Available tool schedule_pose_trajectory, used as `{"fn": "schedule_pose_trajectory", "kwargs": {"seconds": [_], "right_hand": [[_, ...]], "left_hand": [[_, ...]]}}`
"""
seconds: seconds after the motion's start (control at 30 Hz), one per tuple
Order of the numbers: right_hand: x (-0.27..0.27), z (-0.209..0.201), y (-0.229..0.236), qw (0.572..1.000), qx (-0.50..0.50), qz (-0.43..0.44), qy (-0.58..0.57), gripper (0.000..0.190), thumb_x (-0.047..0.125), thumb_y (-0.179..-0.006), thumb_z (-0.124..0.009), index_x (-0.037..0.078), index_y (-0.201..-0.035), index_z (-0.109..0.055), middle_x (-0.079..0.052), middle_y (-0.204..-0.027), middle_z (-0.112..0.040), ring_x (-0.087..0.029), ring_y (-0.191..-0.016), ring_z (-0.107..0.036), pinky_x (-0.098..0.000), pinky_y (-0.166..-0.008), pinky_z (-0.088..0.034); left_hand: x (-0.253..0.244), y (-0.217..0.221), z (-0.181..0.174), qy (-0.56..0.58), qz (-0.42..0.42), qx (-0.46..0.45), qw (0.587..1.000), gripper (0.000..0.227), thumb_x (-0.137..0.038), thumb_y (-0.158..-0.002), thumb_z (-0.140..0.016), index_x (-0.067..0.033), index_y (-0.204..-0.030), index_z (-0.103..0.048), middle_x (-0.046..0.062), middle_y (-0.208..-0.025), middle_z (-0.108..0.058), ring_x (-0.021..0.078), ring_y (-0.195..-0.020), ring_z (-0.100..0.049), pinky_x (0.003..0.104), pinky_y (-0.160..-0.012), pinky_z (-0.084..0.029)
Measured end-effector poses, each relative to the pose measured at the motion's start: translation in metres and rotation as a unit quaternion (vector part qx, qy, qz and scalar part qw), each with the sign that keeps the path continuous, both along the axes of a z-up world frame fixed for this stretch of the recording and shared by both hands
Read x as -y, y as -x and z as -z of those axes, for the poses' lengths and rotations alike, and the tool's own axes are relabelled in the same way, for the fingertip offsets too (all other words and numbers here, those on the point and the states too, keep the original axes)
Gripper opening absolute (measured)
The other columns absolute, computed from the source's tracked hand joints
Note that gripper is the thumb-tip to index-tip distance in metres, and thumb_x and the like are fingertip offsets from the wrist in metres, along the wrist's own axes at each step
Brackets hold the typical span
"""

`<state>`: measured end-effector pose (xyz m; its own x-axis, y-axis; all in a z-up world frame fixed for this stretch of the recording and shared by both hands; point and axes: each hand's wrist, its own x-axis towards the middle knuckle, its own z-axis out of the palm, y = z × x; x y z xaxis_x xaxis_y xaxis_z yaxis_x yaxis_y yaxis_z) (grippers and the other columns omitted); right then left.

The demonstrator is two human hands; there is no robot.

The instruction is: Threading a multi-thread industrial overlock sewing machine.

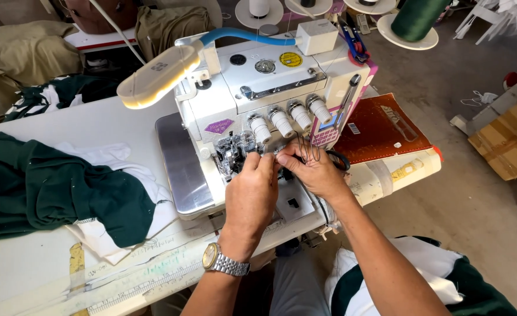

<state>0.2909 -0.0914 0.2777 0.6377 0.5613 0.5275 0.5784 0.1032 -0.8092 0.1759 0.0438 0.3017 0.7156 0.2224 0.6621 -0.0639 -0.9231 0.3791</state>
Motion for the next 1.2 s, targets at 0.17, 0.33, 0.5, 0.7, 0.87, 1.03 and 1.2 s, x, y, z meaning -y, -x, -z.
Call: {"fn": "schedule_pose_trajectory", "kwargs": {"seconds": [0.17,0.33,0.5,0.7,0.87,1.03,1.2], "right_hand": [[-0.002,-0.002,0.001,1.000,0.025,0.013,-0.010,0.010,0.010,-0.096,-0.074,0.000,-0.096,-0.075,-0.007,-0.083,-0.067,-0.012,-0.086,-0.063,-0.0338,-0.087,-0.051],[-0.005,0.008,-0.001,0.998,0.033,0.019,-0.053,0.008,0.007,-0.094,-0.075,0.002,-0.099,-0.078,-0.006,-0.088,-0.071,-0.013,-0.089,-0.065,-0.0342,-0.088,-0.053],[-0.009,0.008,0.001,0.988,0.111,0.094,-0.048,0.008,0.009,-0.092,-0.077,0.002,-0.097,-0.078,-0.010,-0.088,-0.071,-0.022,-0.085,-0.070,-0.0387,-0.085,-0.055],[-0.007,0.001,0.006,0.969,0.185,0.161,-0.023,0.010,0.016,-0.094,-0.076,0.007,-0.097,-0.077,-0.011,-0.099,-0.065,-0.028,-0.096,-0.069,-0.0411,-0.091,-0.055],[-0.009,-0.005,0.012,0.973,0.173,0.154,-0.021,0.010,0.016,-0.095,-0.076,0.006,-0.096,-0.075,-0.011,-0.100,-0.062,-0.030,-0.099,-0.068,-0.0431,-0.093,-0.054],[-0.007,-0.007,0.015,0.974,0.175,0.145,-0.005,0.010,0.016,-0.096,-0.075,0.006,-0.096,-0.073,-0.011,-0.100,-0.059,-0.032,-0.100,-0.067,-0.0448,-0.093,-0.053],[-0.003,0.001,0.006,0.977,0.172,0.125,0.001,0.009,0.016,-0.098,-0.072,0.007,-0.099,-0.076,-0.013,-0.104,-0.064,-0.032,-0.103,-0.067,-0.0447,-0.095,-0.051]], "left_hand": [[-0.001,0.015,-0.019,0.028,0.011,0.025,0.999,0.007,-0.017,-0.096,-0.066,-0.0140,-0.097,-0.073,0.004,-0.081,-0.056,0.0393,-0.057,-0.069,0.049,-0.045,-0.056],[-0.007,0.021,-0.023,0.103,0.043,0.016,0.994,0.013,-0.017,-0.099,-0.063,-0.0168,-0.094,-0.075,0.002,-0.084,-0.060,0.0323,-0.066,-0.072,0.042,-0.053,-0.059],[-0.011,0.022,-0.029,0.101,0.007,0.025,0.995,0.008,-0.018,-0.097,-0.067,-0.0199,-0.091,-0.072,-0.001,-0.079,-0.059,0.0291,-0.065,-0.070,0.039,-0.054,-0.057],[-0.014,0.022,-0.025,0.078,0.004,0.013,0.997,0.010,-0.015,-0.095,-0.068,-0.0177,-0.086,-0.072,-0.001,-0.074,-0.058,0.0236,-0.061,-0.069,0.034,-0.050,-0.055],[-0.007,0.012,-0.010,-0.023,-0.004,-0.029,0.999,0.011,-0.015,-0.094,-0.068,-0.0165,-0.084,-0.073,0.000,-0.074,-0.060,0.0208,-0.056,-0.067,0.032,-0.050,-0.055],[0.002,0.006,-0.016,-0.041,0.015,-0.061,0.997,0.015,-0.015,-0.099,-0.060,-0.0128,-0.090,-0.071,0.002,-0.077,-0.057,0.0263,-0.053,-0.067,0.040,-0.046,-0.055],[0.005,0.000,-0.014,0.032,0.034,-0.100,0.994,0.015,-0.018,-0.101,-0.057,-0.0090,-0.096,-0.067,0.006,-0.082,-0.055,0.0415,-0.056,-0.067,0.051,-0.046,-0.055]]}}
